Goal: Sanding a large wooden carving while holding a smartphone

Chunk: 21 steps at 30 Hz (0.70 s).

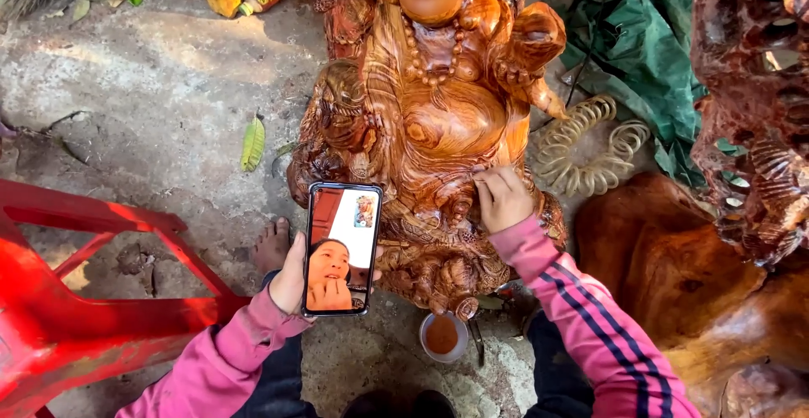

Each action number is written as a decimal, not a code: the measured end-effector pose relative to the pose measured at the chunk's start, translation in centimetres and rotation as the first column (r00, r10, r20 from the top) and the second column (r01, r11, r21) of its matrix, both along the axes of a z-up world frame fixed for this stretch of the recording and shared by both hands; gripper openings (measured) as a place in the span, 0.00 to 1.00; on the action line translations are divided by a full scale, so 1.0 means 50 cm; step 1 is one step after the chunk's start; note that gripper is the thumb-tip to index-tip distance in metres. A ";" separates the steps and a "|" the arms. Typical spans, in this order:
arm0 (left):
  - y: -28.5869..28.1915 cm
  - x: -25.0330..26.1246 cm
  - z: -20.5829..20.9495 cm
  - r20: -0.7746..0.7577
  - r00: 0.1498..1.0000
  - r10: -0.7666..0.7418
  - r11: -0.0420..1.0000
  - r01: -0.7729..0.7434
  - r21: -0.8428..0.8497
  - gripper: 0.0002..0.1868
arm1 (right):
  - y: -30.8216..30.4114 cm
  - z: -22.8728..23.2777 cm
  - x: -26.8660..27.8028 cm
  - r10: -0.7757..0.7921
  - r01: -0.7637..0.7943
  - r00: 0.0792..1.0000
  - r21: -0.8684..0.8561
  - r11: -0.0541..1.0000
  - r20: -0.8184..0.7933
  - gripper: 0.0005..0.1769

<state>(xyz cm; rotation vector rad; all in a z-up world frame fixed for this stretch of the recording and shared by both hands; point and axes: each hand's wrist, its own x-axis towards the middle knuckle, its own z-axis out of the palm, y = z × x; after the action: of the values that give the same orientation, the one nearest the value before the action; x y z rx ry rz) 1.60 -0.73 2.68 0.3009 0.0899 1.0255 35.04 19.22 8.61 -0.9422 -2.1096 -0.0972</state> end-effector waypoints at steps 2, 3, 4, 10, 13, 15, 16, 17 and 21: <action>0.005 0.001 -0.003 0.043 0.999 -0.015 0.999 0.013 0.037 0.50 | -0.041 0.058 -0.026 0.048 -0.050 0.998 -0.028 0.998 -0.041 0.05; -0.001 0.001 0.021 0.040 0.999 -0.019 0.999 0.018 0.034 0.50 | -0.019 -0.006 -0.009 0.044 -0.045 0.998 -0.030 0.999 -0.044 0.05; -0.005 0.007 0.042 0.023 1.000 0.006 0.999 -0.007 0.047 0.48 | 0.006 -0.066 0.013 0.044 -0.044 0.999 0.012 0.999 -0.030 0.05; -0.003 0.010 0.033 0.024 1.000 0.006 0.999 -0.006 0.032 0.48 | 0.000 -0.104 0.053 0.045 -0.045 0.999 0.024 0.999 0.003 0.03; -0.003 0.011 0.046 -0.009 1.000 0.025 0.999 -0.025 0.028 0.49 | -0.002 -0.021 0.019 0.030 -0.034 0.998 -0.072 0.997 -0.058 0.05; 0.000 0.015 0.063 -0.061 0.998 0.035 0.999 -0.034 0.015 0.51 | -0.015 0.010 -0.002 0.017 -0.029 0.997 -0.167 0.986 -0.074 0.06; 0.001 0.018 0.073 -0.081 0.995 0.063 0.997 -0.060 0.044 0.50 | -0.020 0.003 -0.006 0.019 -0.027 0.997 -0.090 0.996 -0.081 0.05; 0.001 0.021 0.083 -0.099 0.991 0.092 0.994 -0.085 0.073 0.49 | -0.025 -0.004 -0.012 0.022 -0.023 0.996 -0.013 1.000 -0.087 0.04; -0.002 0.017 0.070 -0.108 0.989 0.102 0.994 -0.096 0.057 0.48 | -0.031 -0.051 0.025 -0.034 0.034 0.999 -0.019 0.999 -0.007 0.05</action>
<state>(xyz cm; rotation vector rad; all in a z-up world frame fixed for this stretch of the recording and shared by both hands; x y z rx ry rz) 2.43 -0.82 6.17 0.4038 0.1801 1.1104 36.29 17.65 6.06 -0.9888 -2.0917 -0.0913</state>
